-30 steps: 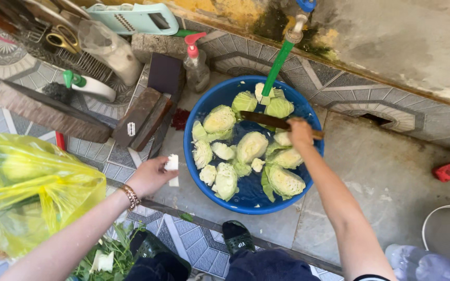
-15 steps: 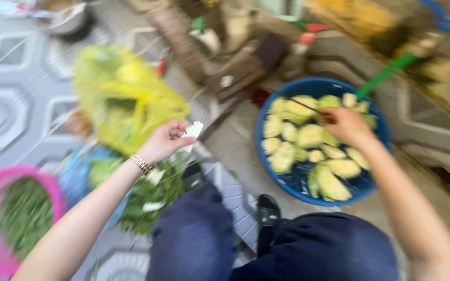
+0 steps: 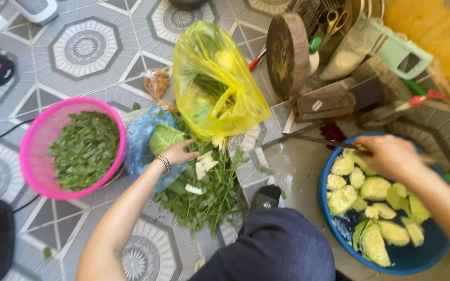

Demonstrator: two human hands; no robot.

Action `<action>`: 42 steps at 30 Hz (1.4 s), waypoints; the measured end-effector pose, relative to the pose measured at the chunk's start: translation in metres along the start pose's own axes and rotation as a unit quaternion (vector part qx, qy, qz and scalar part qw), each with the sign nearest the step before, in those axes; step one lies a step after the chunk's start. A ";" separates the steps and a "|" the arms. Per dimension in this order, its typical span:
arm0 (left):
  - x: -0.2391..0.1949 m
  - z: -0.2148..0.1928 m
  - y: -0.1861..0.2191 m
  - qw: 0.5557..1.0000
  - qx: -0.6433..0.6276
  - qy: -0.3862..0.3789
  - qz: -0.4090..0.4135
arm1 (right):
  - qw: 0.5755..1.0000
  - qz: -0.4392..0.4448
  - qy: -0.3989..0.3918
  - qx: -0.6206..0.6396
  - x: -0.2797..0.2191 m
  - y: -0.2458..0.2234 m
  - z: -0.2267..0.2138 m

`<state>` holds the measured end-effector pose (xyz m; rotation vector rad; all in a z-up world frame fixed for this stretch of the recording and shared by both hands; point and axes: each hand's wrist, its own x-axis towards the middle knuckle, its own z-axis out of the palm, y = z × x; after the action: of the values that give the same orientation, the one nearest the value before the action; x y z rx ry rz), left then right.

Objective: The person cuts cabbage into quarters and places them into a blue basin filled with water. They repeatedly retrieve cabbage from a yellow plastic bag, cut it with a knife, and add the pieces to the basin while rinsing under running water.

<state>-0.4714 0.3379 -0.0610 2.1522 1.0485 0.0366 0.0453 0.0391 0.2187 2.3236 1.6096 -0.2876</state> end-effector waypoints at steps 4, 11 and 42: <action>0.094 -0.001 0.008 0.987 -0.146 0.053 -0.039 | 0.992 -0.035 0.005 0.119 0.046 -0.027 0.045; 0.260 0.018 0.030 0.978 -0.049 0.201 -0.024 | 0.956 -0.039 -0.061 0.285 0.103 -0.054 0.126; 0.448 -0.067 0.062 0.934 0.090 0.338 0.073 | 0.800 0.135 -0.068 0.580 0.102 -0.075 0.196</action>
<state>-0.1518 0.6636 -0.0960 2.4448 1.2924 0.8321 0.0122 0.0841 -0.0081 3.1500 1.0634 -1.7273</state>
